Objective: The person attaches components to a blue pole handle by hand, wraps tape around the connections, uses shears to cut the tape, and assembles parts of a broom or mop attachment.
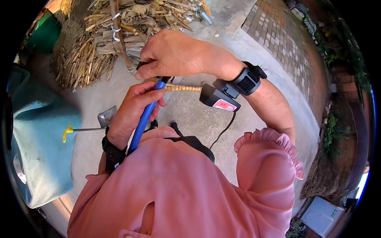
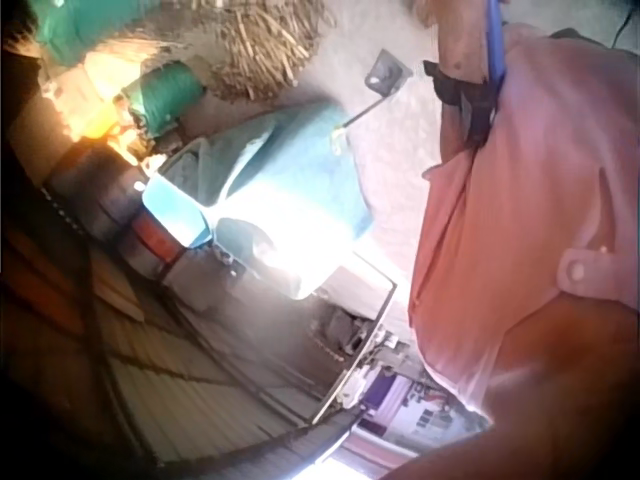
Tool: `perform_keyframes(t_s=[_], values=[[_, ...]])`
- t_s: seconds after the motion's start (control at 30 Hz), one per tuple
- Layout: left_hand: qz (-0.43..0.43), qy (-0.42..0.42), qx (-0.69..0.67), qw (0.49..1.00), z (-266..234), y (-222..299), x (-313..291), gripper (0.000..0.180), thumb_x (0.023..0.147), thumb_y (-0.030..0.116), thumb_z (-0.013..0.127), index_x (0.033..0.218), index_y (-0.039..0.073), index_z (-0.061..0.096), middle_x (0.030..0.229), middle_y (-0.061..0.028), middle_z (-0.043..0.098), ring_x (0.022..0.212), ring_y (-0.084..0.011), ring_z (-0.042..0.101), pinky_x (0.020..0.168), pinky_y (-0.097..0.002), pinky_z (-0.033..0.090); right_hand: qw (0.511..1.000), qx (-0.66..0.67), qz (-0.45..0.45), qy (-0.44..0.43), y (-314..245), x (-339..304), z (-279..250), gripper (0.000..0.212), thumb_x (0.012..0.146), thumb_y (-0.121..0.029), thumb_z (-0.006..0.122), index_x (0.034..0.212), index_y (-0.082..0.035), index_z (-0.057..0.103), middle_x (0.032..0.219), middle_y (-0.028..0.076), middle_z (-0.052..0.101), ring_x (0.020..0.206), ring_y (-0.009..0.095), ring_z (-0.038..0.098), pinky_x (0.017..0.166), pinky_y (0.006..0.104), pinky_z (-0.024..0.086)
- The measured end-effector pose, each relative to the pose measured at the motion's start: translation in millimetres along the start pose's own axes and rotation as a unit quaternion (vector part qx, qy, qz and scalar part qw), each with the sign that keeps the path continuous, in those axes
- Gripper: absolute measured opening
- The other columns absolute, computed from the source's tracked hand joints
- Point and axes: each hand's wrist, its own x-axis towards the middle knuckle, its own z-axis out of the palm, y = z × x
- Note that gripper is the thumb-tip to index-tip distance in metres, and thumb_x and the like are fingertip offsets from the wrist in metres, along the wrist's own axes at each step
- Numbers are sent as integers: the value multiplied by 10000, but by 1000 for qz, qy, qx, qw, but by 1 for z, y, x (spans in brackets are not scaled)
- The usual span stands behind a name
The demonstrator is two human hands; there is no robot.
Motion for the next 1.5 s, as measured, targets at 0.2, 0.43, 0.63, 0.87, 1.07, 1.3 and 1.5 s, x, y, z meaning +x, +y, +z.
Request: perform_keyframes(t_s=[0.2, 0.43, 0.63, 0.87, 1.07, 1.3, 1.5], values=[[-38, 55, -48, 997, 4, 2, -2, 290, 902, 294, 526, 902, 12, 590, 623, -44, 564, 418, -71, 469, 367, -198, 344, 985, 28, 137, -105, 0, 35, 9, 447, 836, -381, 598, 616, 6, 557, 471, 65, 408, 452, 142, 434, 439, 303, 373], [-67, 45, -106, 991, -8, 2, -3, 355, 897, 372, 504, 841, 29, 573, 594, -37, 546, 386, -79, 437, 343, -202, 320, 979, 135, 123, 88, 19, 25, 13, 464, 847, -460, 569, 815, -6, 654, 566, 51, 560, 538, 132, 555, 503, 242, 434], [-91, 19, -202, 975, -19, 6, 1, 370, 898, 392, 481, 820, 39, 560, 544, -36, 511, 357, -100, 407, 333, -210, 319, 819, 538, 190, 51, 48, -66, 58, 248, 892, -245, 541, 980, -27, 621, 792, 58, 646, 638, 95, 588, 548, 201, 434], [-107, -112, -296, 943, -11, 2, 14, 418, 921, 403, 429, 827, 19, 563, 535, -50, 513, 334, -120, 395, 329, -239, 321, 673, 712, 14, 198, 42, -26, 100, 496, 790, -73, 626, 1262, -57, 476, 1268, 145, 485, 1167, 227, 472, 961, 316, 388], [-116, -128, -331, 928, -11, -1, 16, 434, 920, 407, 428, 844, 5, 571, 545, -68, 531, 334, -126, 401, 337, -246, 326, 781, 613, -77, 91, 74, -16, 89, 393, 798, -27, 624, 1183, -60, 556, 1301, 132, 466, 1178, 212, 460, 985, 317, 373], [-56, -110, -298, 946, -22, 0, 5, 371, 882, 355, 518, 862, -11, 579, 615, -66, 551, 417, -110, 433, 395, -213, 351, 836, 540, 77, 59, 63, -23, 89, 207, 842, -106, 632, 1034, -34, 603, 1134, 13, 578, 1010, 112, 539, 901, 273, 417], [-55, -32, -297, 953, -30, 2, -3, 336, 874, 321, 539, 874, -12, 591, 634, -51, 559, 439, -94, 441, 408, -207, 353, 856, 501, 118, 57, 65, -63, 93, 156, 841, -132, 645, 960, -42, 600, 914, -24, 544, 877, 84, 513, 814, 243, 420]])
